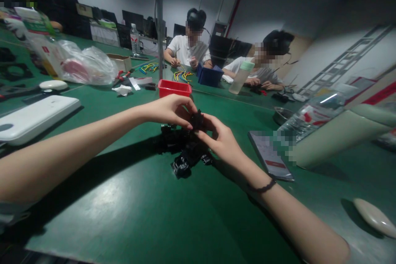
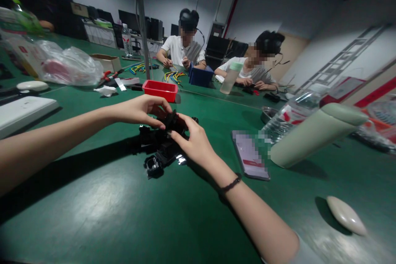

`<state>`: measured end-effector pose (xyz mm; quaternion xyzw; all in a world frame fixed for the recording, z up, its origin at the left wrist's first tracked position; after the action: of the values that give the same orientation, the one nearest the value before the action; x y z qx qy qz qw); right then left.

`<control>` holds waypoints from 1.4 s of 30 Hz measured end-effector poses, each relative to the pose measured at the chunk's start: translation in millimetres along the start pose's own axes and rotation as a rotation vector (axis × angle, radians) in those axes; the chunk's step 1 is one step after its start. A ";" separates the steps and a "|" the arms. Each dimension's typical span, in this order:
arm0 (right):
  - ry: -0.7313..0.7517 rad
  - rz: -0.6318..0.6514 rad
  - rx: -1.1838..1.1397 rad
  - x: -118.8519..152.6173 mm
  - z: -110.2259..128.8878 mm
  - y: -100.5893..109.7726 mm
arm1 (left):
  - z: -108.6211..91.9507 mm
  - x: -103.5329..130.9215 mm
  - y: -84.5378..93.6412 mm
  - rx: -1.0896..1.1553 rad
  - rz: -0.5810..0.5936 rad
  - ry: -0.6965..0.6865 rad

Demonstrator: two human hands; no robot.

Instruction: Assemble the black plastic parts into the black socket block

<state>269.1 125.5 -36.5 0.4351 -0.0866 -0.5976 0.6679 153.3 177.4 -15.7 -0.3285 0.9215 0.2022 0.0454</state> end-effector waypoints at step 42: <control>0.104 0.064 0.413 -2.7 15.9 12.3 | 20.9 14.6 29.0 -0.684 0.155 0.279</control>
<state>267.1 119.1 -17.4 0.5899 -0.1864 -0.5225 0.5868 122.8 197.6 -28.0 -0.2784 0.8202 0.4543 -0.2084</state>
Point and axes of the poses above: each hand's wrist, its own x-axis away from the middle knuckle, its own y-axis out of the back of the hand, z = x × y, the point moved 9 cm from there along -x, towards the middle knuckle, and after that the axes turned 11 degrees about x, right-handed, at the moved point
